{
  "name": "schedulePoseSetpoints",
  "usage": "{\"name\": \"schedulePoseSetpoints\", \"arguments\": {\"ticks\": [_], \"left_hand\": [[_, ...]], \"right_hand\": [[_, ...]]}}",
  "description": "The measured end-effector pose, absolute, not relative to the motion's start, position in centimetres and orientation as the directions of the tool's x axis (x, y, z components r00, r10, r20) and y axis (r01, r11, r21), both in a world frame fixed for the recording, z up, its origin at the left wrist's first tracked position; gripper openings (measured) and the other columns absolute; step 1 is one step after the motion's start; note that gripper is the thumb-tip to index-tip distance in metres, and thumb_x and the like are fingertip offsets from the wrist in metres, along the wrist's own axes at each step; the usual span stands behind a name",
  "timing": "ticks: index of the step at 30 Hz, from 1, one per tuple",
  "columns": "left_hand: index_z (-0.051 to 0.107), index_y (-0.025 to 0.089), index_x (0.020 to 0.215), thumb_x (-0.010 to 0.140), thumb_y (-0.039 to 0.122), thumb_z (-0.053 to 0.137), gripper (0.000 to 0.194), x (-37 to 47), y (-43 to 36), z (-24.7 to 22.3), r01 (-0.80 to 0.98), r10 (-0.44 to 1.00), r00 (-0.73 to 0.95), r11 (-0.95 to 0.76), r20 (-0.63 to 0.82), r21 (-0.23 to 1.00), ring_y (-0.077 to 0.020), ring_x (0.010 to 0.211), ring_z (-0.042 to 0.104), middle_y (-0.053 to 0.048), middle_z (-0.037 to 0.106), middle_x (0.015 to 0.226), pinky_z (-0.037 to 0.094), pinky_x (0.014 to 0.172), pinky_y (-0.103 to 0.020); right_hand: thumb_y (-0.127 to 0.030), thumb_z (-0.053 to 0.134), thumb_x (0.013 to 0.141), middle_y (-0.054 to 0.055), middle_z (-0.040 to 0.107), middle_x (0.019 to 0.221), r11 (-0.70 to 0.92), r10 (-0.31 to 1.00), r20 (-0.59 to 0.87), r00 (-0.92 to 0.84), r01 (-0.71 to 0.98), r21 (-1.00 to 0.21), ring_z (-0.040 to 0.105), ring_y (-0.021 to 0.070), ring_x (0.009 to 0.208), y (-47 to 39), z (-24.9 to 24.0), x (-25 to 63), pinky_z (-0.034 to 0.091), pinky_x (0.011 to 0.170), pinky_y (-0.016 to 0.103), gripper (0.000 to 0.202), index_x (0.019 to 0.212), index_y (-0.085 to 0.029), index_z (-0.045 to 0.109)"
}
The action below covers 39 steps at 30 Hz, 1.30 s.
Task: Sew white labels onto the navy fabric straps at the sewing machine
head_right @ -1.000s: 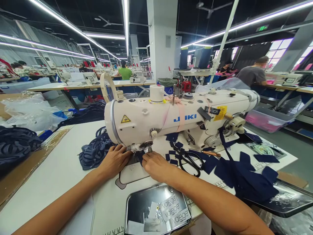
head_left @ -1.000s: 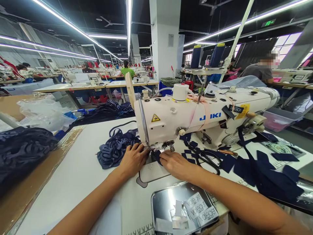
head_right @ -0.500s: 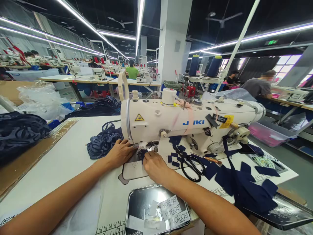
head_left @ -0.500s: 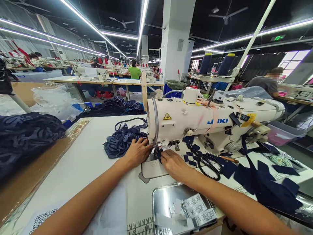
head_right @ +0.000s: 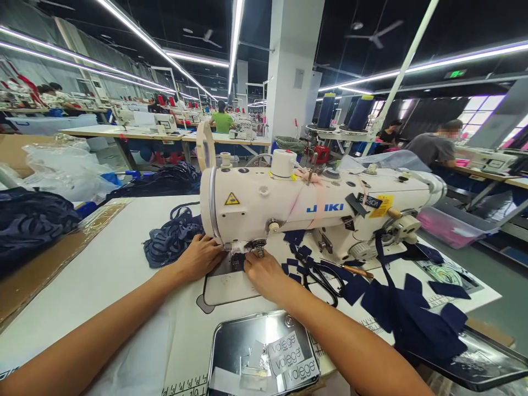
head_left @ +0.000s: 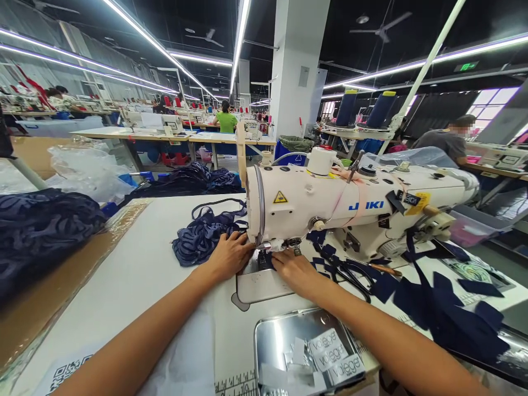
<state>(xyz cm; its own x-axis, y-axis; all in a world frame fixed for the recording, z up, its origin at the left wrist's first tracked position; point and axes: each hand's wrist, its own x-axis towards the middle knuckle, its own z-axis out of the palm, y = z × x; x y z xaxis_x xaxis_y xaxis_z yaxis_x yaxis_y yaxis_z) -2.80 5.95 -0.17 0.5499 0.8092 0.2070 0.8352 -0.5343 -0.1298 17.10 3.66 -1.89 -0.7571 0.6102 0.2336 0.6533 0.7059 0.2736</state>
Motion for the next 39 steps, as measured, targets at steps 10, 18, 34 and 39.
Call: {"name": "schedulePoseSetpoints", "arguments": {"ticks": [10,18,34,39], "left_hand": [[0.053,0.022,0.113,0.081,0.017,0.032,0.038,-7.1,2.8,6.3,0.831,0.864,0.502,-0.478,-0.016,0.283,-0.0133,0.104,0.052,0.001,0.057,0.116,0.038,0.090,-0.024],[0.045,0.029,0.121,0.083,0.036,0.039,0.039,-12.0,-12.2,6.9,0.945,0.979,0.204,-0.193,-0.013,0.264,-0.0199,0.118,0.041,-0.002,0.044,0.130,0.033,0.098,-0.036],[0.032,0.012,0.130,0.085,0.042,0.024,0.054,-19.5,-5.9,1.9,0.892,0.899,-0.438,0.434,-0.006,-0.129,-0.0398,0.121,0.029,-0.020,0.031,0.135,0.032,0.081,-0.063],[0.036,0.012,0.128,0.085,0.039,0.025,0.052,-19.4,-4.8,3.1,0.903,0.918,-0.387,0.397,0.091,-0.165,-0.0369,0.123,0.027,-0.018,0.035,0.134,0.031,0.085,-0.060]], "right_hand": [[-0.023,0.048,0.082,0.012,0.061,0.094,0.715,0.553,0.390,-0.736,0.660,0.231,0.056,0.0227,0.082,4.3,-3.4,19.3,0.048,0.071,0.034,0.021,0.093,-0.011,0.060],[-0.030,0.033,0.087,0.018,0.057,0.103,0.751,0.508,0.419,-0.753,0.625,0.212,0.055,0.0270,0.093,4.2,-5.0,19.7,0.050,0.070,0.038,0.035,0.101,-0.008,0.058],[-0.024,0.033,0.086,0.017,0.057,0.108,0.748,0.490,0.452,-0.745,0.626,0.222,0.059,0.0232,0.089,3.8,-5.5,19.3,0.052,0.071,0.035,0.034,0.102,-0.009,0.059],[-0.023,0.039,0.084,0.016,0.056,0.110,0.736,0.544,0.403,-0.736,0.649,0.192,0.059,0.0231,0.090,3.4,-4.3,19.0,0.052,0.071,0.035,0.029,0.104,-0.010,0.056]]}}
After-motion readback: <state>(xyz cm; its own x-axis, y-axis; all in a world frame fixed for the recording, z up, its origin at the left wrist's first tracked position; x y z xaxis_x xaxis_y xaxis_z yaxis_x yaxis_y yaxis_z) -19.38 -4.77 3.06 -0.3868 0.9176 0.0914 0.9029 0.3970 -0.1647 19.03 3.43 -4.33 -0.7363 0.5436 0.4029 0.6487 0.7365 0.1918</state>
